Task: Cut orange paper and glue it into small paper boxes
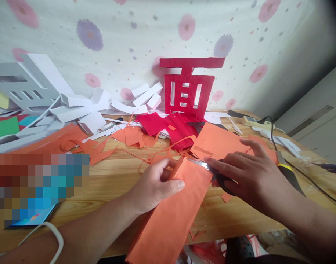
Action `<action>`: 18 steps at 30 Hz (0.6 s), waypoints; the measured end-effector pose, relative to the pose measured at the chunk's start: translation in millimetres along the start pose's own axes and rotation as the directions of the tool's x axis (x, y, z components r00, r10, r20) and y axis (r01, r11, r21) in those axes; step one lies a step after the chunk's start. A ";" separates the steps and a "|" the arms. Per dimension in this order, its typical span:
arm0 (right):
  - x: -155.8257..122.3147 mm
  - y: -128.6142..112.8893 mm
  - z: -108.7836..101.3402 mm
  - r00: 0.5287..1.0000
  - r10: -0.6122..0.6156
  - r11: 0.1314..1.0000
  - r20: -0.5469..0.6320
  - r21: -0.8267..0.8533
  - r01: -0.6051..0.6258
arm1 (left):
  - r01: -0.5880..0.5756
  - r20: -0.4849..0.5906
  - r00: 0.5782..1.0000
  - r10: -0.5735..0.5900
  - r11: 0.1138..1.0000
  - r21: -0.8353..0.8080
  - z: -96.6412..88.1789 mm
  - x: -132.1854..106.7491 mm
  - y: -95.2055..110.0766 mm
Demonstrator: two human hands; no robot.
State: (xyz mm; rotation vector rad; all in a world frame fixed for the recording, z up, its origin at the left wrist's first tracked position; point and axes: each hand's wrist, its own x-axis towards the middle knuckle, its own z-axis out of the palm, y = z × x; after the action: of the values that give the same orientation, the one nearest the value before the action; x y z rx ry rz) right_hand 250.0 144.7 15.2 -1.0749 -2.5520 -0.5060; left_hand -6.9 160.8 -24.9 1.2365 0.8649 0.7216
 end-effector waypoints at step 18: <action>4.0 -2.8 -0.3 1.000 -0.010 1.000 -0.024 0.017 0.010 | 0.029 0.084 0.996 -0.026 0.999 -0.035 -0.3 -1.2 -3.1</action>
State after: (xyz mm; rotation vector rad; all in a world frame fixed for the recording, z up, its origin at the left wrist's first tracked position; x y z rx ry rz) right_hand 245.4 145.2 16.6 -1.0448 -2.5376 -0.4960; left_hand -7.7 159.4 -27.7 1.2116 0.7957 0.6569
